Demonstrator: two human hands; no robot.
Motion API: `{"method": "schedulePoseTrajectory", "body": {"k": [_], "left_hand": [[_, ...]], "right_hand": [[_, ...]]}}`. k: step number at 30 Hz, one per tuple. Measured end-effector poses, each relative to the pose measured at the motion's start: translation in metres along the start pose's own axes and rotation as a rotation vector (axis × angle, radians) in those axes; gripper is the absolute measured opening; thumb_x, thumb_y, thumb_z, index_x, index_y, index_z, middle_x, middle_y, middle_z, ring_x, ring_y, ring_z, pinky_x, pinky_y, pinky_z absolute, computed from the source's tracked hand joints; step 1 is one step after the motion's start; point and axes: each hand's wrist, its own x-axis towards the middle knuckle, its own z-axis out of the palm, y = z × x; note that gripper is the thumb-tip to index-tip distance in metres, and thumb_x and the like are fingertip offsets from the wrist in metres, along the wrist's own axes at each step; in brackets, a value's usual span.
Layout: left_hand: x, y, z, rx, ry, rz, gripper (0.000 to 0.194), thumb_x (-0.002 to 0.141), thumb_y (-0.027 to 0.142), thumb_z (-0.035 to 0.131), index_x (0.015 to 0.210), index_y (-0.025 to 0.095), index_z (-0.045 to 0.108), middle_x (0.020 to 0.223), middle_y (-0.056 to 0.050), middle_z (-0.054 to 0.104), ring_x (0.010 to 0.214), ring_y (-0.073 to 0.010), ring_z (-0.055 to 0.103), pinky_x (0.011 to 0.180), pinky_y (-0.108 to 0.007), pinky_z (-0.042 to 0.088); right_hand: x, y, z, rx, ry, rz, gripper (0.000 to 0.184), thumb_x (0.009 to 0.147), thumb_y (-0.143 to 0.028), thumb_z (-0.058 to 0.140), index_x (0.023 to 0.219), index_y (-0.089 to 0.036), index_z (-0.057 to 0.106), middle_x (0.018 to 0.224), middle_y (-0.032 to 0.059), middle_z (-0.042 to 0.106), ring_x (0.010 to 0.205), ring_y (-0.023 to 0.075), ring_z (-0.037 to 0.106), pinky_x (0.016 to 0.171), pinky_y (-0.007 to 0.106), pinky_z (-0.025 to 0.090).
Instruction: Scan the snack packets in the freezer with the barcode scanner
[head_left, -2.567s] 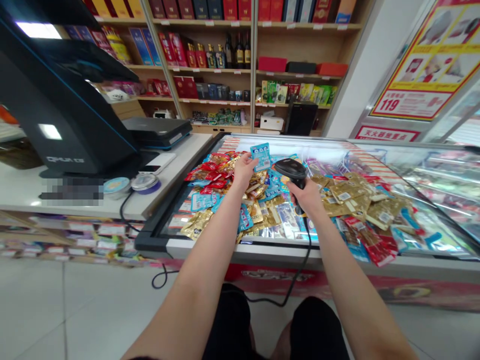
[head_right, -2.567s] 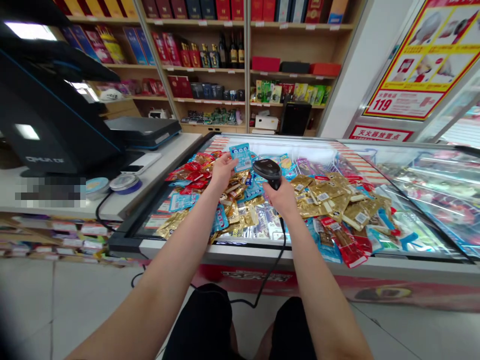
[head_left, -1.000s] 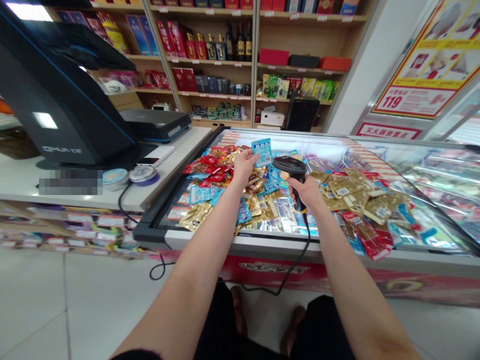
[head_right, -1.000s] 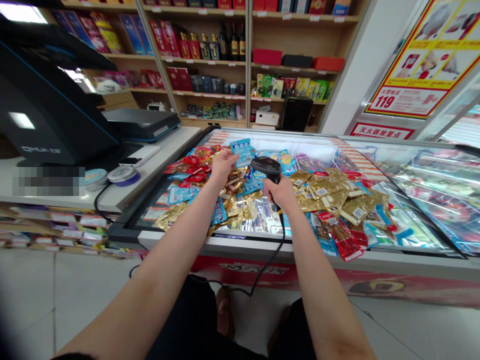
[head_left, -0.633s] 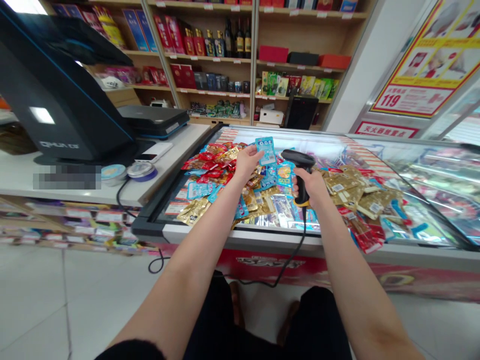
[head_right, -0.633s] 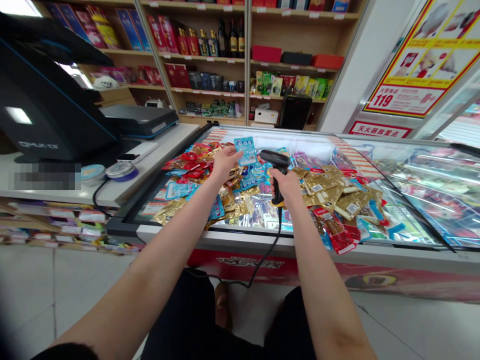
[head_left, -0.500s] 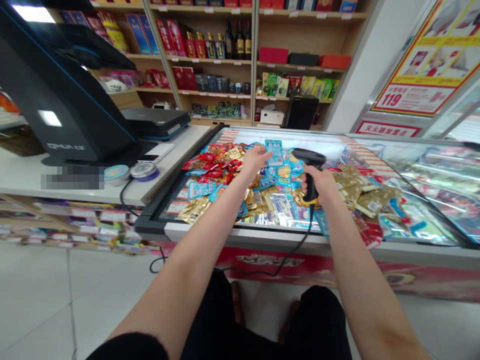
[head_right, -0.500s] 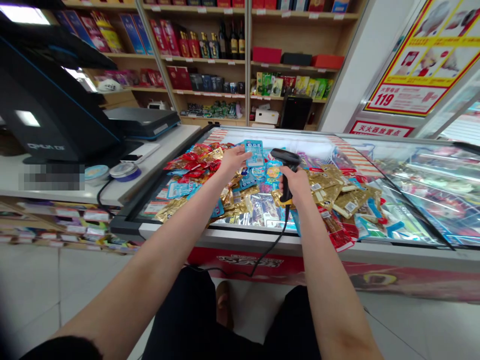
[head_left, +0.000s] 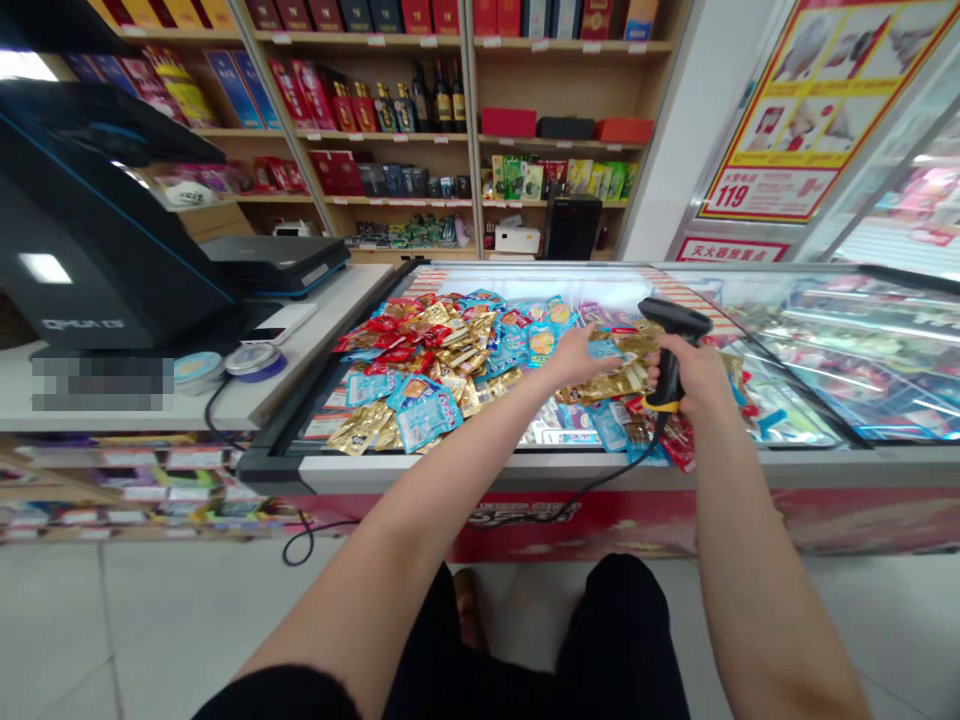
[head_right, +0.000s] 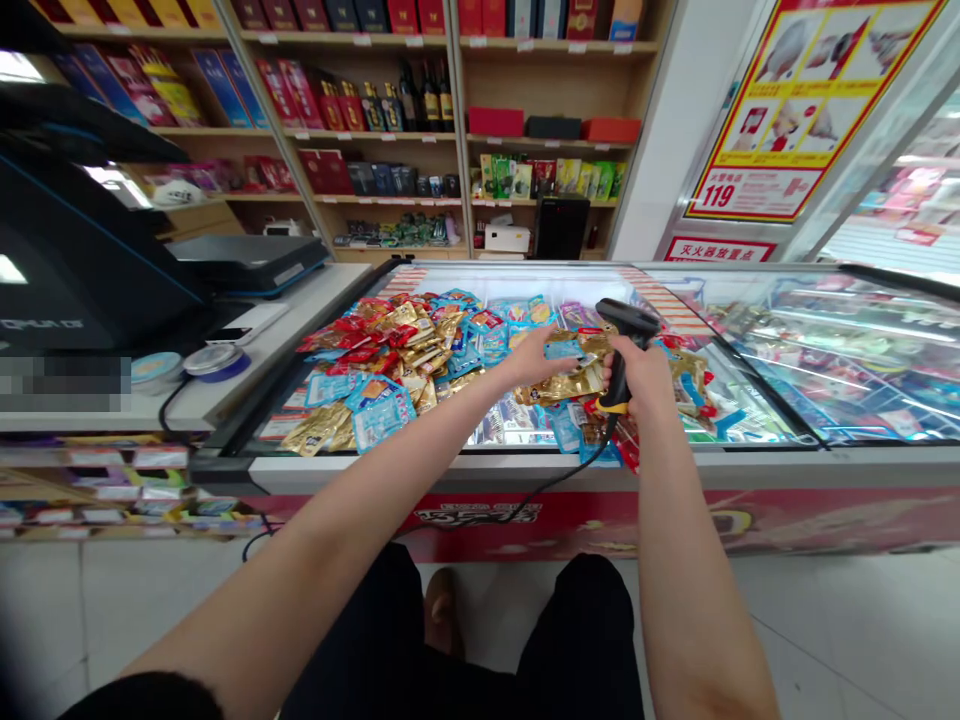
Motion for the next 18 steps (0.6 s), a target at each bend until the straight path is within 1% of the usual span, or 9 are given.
{"method": "schedulePoseTrajectory", "body": {"k": [1,2,3,4,5,7,10,13,18], "left_hand": [[-0.012,0.003,0.001,0.168,-0.112,-0.021,0.108,0.062,0.055,0.09,0.155,0.02,0.047,0.166,-0.021,0.038,0.157,-0.0434,0.025,0.126,-0.057,0.024],[-0.025,0.006,0.002,0.308,-0.208,-0.071,0.121,0.059,0.064,0.088,0.162,0.026,0.036,0.172,-0.019,0.023,0.16,-0.0451,0.01,0.126,-0.062,0.019],[-0.038,0.009,0.003,0.411,-0.291,-0.116,0.13,0.057,0.071,0.086,0.165,0.032,0.026,0.175,-0.016,0.011,0.16,-0.0471,-0.001,0.124,-0.069,0.016],[-0.05,0.012,0.005,0.483,-0.342,-0.124,0.134,0.056,0.077,0.082,0.167,0.035,0.019,0.176,-0.015,0.003,0.159,-0.0483,-0.007,0.122,-0.074,0.013],[-0.06,0.014,0.008,0.533,-0.368,-0.118,0.136,0.056,0.082,0.079,0.167,0.037,0.014,0.176,-0.013,-0.002,0.158,-0.0487,-0.011,0.121,-0.077,0.01],[-0.075,0.018,0.016,0.597,-0.368,-0.089,0.134,0.058,0.087,0.073,0.167,0.041,0.012,0.176,-0.011,-0.005,0.158,-0.0488,-0.014,0.118,-0.08,0.005],[-0.08,0.019,0.032,0.643,-0.316,-0.064,0.127,0.061,0.091,0.066,0.166,0.043,0.014,0.177,-0.008,-0.004,0.158,-0.0488,-0.013,0.117,-0.082,0.0],[-0.069,0.017,0.045,0.65,-0.276,-0.066,0.125,0.063,0.091,0.065,0.166,0.043,0.015,0.177,-0.008,-0.003,0.158,-0.0504,-0.012,0.117,-0.083,0.0],[-0.036,0.014,0.062,0.66,-0.264,-0.06,0.124,0.064,0.087,0.068,0.167,0.042,0.016,0.177,-0.009,-0.001,0.158,-0.052,-0.009,0.116,-0.083,-0.001]], "right_hand": [[-0.001,0.002,-0.004,0.005,0.002,0.023,0.024,0.069,-0.031,0.076,0.076,-0.023,0.055,0.054,-0.0013,0.059,0.041,0.0146,0.053,0.036,0.028,0.049],[-0.003,0.003,-0.008,0.014,0.012,0.042,0.023,0.068,-0.03,0.075,0.076,-0.023,0.055,0.053,-0.0019,0.059,0.04,0.0139,0.052,0.036,0.027,0.048],[-0.005,0.004,-0.011,0.024,0.023,0.06,0.022,0.068,-0.029,0.075,0.075,-0.023,0.055,0.053,-0.0022,0.058,0.039,0.0133,0.05,0.035,0.026,0.046],[-0.008,0.006,-0.014,0.031,0.035,0.077,0.021,0.068,-0.029,0.074,0.075,-0.023,0.056,0.052,-0.002,0.058,0.038,0.0132,0.05,0.034,0.026,0.046],[-0.011,0.008,-0.017,0.034,0.046,0.09,0.02,0.068,-0.03,0.074,0.073,-0.023,0.056,0.052,-0.0014,0.059,0.038,0.0135,0.049,0.034,0.027,0.046],[-0.016,0.012,-0.024,0.01,0.084,0.102,0.019,0.068,-0.033,0.075,0.071,-0.023,0.058,0.053,0.0005,0.061,0.038,0.0152,0.051,0.034,0.028,0.047],[-0.019,0.022,-0.038,-0.08,0.204,0.042,0.019,0.066,-0.034,0.076,0.073,-0.023,0.062,0.051,0.0009,0.062,0.039,0.017,0.053,0.036,0.029,0.049],[-0.015,0.032,-0.051,-0.091,0.209,0.003,0.022,0.065,-0.035,0.076,0.078,-0.021,0.066,0.051,0.0008,0.063,0.04,0.0178,0.054,0.036,0.029,0.048],[0.005,0.037,-0.06,-0.041,0.234,-0.011,0.022,0.067,-0.038,0.071,0.076,-0.018,0.068,0.054,0.0013,0.065,0.043,0.0147,0.053,0.038,0.025,0.043]]}}
